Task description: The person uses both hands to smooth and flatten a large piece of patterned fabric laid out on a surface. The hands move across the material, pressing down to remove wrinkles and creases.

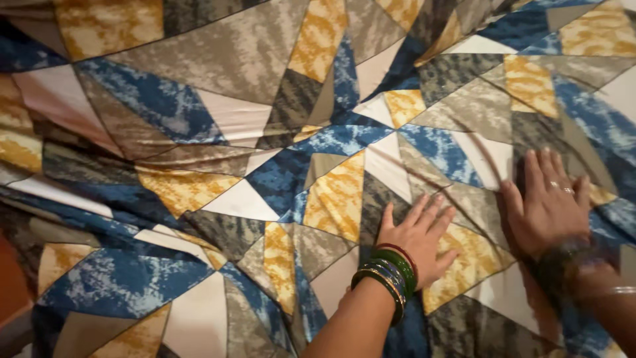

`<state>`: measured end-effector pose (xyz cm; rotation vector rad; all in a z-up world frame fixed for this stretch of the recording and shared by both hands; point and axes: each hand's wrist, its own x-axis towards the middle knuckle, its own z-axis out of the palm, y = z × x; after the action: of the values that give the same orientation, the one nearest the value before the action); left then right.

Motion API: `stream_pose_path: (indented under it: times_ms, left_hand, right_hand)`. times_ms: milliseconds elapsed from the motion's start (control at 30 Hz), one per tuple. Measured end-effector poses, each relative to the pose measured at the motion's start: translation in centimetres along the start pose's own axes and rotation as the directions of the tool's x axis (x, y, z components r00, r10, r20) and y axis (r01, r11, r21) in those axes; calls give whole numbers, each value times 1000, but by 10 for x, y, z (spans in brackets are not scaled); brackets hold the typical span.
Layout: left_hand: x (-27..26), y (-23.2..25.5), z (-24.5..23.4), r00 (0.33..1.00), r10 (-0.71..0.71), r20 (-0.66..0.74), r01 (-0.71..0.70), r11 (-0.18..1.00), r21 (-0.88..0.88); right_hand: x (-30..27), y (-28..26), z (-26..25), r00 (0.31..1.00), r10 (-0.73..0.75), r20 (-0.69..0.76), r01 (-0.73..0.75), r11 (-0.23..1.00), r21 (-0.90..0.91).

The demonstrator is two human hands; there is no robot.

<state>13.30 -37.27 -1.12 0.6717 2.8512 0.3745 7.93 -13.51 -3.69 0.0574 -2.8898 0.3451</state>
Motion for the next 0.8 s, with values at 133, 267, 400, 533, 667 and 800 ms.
stream_pose_path:
  times_ms: [133,267,400,533,667,800]
  left_hand:
    - [-16,-30,-11,987,-117,112,126,989,-79]
    - [-42,-57,-5,983,-151,-100,144,987,-76]
    - [-54,-74,3,981,-142,-136,122,982,-146]
    - [-60,-82,10,979,-131,-158,103,979,-178]
    - [-65,-75,17,964,-165,-207,124,972,-200]
    - [-66,-78,15,966,-155,-207,115,975,-192]
  right_hand:
    - [25,-37,6,986,-77,145,87,994,-64]
    - [-34,-89,7,845,-495,204,513,857,-48]
    - [-90,-124,-5,556,-817,153,801,576,162]
    - [-56,-111,-15,691,-715,106,663,685,302]
    - [10,-105,-9,877,-432,210,470,862,-189]
    - [28,-131,9,930,-251,268,333,884,-328]
